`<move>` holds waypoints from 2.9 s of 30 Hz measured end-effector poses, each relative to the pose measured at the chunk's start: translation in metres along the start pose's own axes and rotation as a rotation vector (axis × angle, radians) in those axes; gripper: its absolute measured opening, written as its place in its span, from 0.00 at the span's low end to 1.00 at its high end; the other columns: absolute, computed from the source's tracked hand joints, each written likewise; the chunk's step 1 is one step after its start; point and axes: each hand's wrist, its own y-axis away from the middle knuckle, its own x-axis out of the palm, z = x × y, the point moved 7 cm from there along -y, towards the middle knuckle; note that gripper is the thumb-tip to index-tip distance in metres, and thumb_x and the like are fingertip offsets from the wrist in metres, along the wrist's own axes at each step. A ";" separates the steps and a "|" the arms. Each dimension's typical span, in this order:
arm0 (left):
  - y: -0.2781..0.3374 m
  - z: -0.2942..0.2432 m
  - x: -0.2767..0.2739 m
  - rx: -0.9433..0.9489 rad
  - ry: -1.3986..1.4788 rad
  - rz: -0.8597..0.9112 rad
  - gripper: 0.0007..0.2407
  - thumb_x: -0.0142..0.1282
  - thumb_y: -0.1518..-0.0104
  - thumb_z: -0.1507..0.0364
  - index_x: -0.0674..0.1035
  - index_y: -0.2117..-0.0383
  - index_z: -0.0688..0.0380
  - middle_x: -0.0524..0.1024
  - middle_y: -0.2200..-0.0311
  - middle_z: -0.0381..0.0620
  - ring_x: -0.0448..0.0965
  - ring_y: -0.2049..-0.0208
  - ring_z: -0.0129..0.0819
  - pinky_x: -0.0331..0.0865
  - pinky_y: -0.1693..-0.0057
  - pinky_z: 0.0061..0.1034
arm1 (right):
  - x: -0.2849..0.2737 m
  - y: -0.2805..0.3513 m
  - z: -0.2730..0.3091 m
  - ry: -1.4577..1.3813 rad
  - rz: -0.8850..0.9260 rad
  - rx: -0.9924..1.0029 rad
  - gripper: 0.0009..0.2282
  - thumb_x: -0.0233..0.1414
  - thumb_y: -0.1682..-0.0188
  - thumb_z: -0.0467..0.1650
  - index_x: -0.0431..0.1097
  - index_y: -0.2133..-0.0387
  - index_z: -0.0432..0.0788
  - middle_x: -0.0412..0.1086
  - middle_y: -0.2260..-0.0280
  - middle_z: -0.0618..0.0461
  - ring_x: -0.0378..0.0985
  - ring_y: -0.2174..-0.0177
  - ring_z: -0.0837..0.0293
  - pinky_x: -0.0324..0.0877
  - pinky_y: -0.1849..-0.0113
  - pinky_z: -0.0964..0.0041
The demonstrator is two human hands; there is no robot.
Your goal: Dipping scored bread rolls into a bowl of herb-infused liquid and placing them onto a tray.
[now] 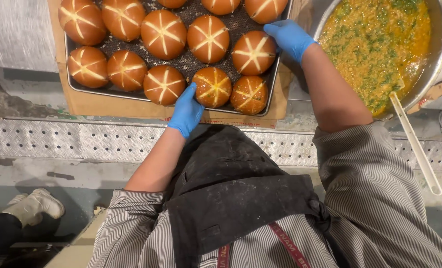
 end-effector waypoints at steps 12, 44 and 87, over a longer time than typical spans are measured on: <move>0.085 -0.020 0.029 0.106 -0.232 -0.310 0.24 0.47 0.36 0.63 0.63 0.34 0.53 0.61 0.33 0.45 0.61 0.34 0.41 0.56 0.33 0.38 | 0.036 0.051 0.000 -0.956 0.115 0.016 0.20 0.56 0.49 0.38 0.67 0.46 0.41 0.74 0.49 0.48 0.78 0.49 0.53 0.74 0.46 0.53; 0.076 0.005 0.178 0.334 -0.928 0.129 0.22 0.44 0.32 0.72 0.60 0.31 0.59 0.61 0.34 0.49 0.66 0.35 0.40 0.65 0.34 0.35 | -0.195 0.226 -0.088 0.167 -0.654 -0.457 0.32 0.60 0.54 0.40 0.65 0.33 0.50 0.58 0.33 0.37 0.62 0.34 0.34 0.59 0.32 0.41; 0.107 -0.019 0.164 0.331 -0.759 -0.050 0.22 0.46 0.33 0.70 0.62 0.33 0.56 0.61 0.33 0.47 0.68 0.37 0.36 0.63 0.33 0.36 | -0.225 0.174 -0.045 1.118 -0.314 -0.133 0.50 0.70 0.73 0.50 0.59 0.33 0.52 0.56 0.37 0.31 0.66 0.45 0.26 0.67 0.52 0.31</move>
